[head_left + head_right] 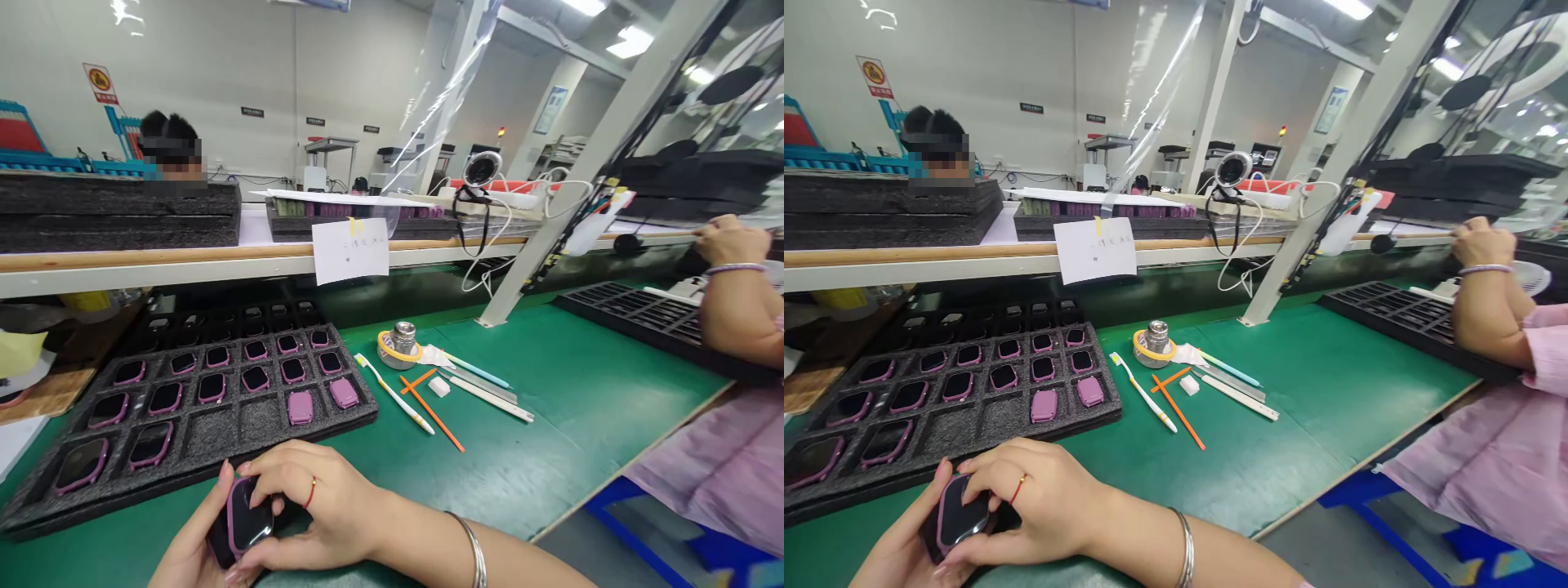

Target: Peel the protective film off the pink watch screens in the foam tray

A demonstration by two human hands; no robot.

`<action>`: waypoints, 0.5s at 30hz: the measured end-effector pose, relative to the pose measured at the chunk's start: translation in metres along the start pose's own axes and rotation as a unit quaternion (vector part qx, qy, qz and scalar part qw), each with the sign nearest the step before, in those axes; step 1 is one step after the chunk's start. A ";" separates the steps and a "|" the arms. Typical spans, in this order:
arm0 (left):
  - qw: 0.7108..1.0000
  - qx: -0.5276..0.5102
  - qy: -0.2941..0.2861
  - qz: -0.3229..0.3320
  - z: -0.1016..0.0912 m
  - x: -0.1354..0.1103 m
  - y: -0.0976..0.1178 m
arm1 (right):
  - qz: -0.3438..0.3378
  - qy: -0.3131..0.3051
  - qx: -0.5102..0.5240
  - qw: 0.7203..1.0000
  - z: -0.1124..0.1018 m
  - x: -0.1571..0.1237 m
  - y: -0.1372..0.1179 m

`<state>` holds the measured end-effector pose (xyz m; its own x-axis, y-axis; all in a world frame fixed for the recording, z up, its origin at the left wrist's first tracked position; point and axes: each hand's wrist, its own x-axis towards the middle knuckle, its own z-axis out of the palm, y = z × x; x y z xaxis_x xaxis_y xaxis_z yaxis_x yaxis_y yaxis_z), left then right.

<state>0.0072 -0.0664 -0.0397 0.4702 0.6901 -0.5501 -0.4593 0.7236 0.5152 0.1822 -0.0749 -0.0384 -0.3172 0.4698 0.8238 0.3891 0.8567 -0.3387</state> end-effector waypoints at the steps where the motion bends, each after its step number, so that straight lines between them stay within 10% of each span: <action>1: 1.000 0.000 0.000 -0.003 -0.002 0.002 0.000 | 0.005 -0.009 0.008 1.000 -0.002 0.001 -0.001; 15: 0.999 -0.011 -0.018 -0.038 0.009 0.003 0.002 | 0.231 -0.032 0.149 0.961 -0.008 0.002 -0.012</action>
<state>0.0143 -0.0630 -0.0346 0.5309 0.6341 -0.5621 -0.4374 0.7732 0.4592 0.1836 -0.0859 -0.0291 -0.2257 0.8187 0.5281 0.2385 0.5720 -0.7848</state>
